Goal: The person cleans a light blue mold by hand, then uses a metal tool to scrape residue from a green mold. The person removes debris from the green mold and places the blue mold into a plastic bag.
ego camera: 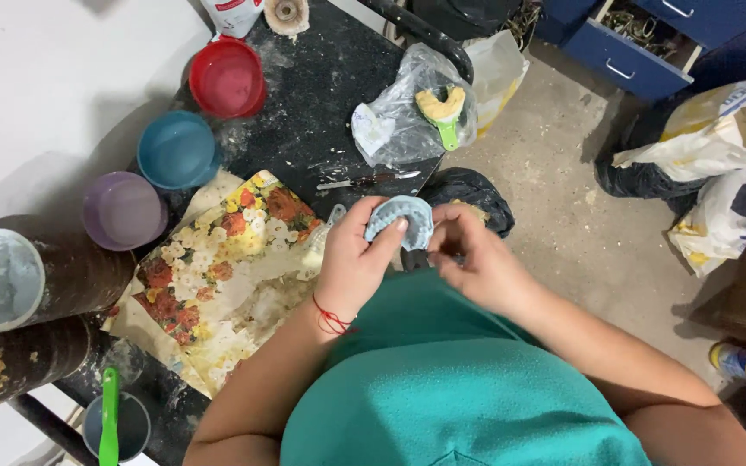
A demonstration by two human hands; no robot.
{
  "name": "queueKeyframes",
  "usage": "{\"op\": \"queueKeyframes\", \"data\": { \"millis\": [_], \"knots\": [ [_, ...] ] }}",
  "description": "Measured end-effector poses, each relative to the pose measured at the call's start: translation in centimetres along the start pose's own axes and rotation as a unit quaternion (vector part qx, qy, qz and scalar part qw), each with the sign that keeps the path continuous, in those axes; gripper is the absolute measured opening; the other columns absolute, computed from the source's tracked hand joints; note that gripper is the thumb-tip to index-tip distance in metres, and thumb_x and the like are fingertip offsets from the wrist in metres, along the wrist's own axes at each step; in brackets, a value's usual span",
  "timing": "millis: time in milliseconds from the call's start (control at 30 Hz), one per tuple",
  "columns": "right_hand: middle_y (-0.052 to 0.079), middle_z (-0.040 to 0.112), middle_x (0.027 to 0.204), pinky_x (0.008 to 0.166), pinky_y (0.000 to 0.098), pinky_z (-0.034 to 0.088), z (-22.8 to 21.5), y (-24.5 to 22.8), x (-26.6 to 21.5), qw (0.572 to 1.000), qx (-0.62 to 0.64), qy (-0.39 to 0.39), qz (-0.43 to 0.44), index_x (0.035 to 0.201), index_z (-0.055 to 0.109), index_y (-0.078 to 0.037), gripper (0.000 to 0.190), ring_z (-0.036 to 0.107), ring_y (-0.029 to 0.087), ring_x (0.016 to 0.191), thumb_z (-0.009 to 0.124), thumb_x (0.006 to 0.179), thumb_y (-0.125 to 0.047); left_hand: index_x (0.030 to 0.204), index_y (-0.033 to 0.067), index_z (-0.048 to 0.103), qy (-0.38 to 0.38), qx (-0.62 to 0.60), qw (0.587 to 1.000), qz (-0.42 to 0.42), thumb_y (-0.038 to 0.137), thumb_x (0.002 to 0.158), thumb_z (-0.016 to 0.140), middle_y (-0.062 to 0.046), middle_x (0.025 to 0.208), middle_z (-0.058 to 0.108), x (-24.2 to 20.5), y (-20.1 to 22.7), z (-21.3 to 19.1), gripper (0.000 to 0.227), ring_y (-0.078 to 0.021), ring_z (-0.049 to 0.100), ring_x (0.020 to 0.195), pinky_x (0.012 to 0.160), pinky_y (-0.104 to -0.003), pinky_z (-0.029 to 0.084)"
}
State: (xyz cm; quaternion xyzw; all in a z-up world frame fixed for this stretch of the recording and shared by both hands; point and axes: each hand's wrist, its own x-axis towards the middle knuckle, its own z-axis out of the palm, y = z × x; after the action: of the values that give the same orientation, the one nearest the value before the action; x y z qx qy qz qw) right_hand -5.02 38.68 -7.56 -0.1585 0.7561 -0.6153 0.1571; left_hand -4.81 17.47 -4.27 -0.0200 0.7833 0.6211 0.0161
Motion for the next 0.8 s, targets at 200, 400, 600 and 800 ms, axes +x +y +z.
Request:
{"op": "queueKeyframes", "data": {
  "millis": [200,400,600,800],
  "knots": [
    [0.013,0.069,0.105,0.083,0.0366,0.060,-2.9,-2.7,1.2,0.998,0.063,-0.010,-0.003,0.140,0.055,-0.001,0.042,0.068,0.020,0.096,0.051,0.098,-0.006,0.111,0.0061,0.075,-0.052,0.007,0.995,0.089,0.010,0.086,0.075,-0.018,0.098,0.069,1.1,1.2,-1.9,0.026,-0.0370,0.068,0.100,0.089,-0.047,0.055],
    [0.016,0.076,0.083,0.073,0.0333,0.064,0.1,-3.7,1.3,0.991,0.124,-0.044,-0.018,0.124,0.058,0.003,0.029,0.077,0.020,0.080,0.059,0.100,-0.013,0.129,-0.0021,0.060,-0.061,-0.106,0.992,0.024,0.005,0.091,0.069,-0.025,0.109,0.070,0.2,1.6,-1.5,0.039,-0.0365,0.069,0.104,0.092,-0.047,0.054],
    [0.022,0.077,0.091,0.081,0.0400,0.064,0.6,-3.1,1.1,0.981,0.162,-0.104,0.030,0.122,0.053,0.004,0.036,0.076,0.024,0.090,0.055,0.103,-0.027,0.120,0.0045,0.069,-0.057,-0.081,0.995,-0.001,0.016,0.098,0.066,-0.019,0.099,0.077,0.5,-1.5,-1.6,0.025,-0.0256,0.072,0.101,0.086,-0.041,0.056],
    [0.015,0.066,0.077,0.070,0.0494,0.058,-2.4,-5.7,3.8,0.969,-0.198,-0.113,-0.092,0.107,0.064,-0.012,0.039,0.072,0.040,0.075,0.055,0.100,-0.049,0.111,0.0145,0.075,-0.137,0.084,0.987,0.024,0.022,0.092,0.068,-0.010,0.098,0.080,0.1,2.6,-3.2,0.022,-0.0339,0.075,0.103,0.086,-0.042,0.059]
  ]
}}
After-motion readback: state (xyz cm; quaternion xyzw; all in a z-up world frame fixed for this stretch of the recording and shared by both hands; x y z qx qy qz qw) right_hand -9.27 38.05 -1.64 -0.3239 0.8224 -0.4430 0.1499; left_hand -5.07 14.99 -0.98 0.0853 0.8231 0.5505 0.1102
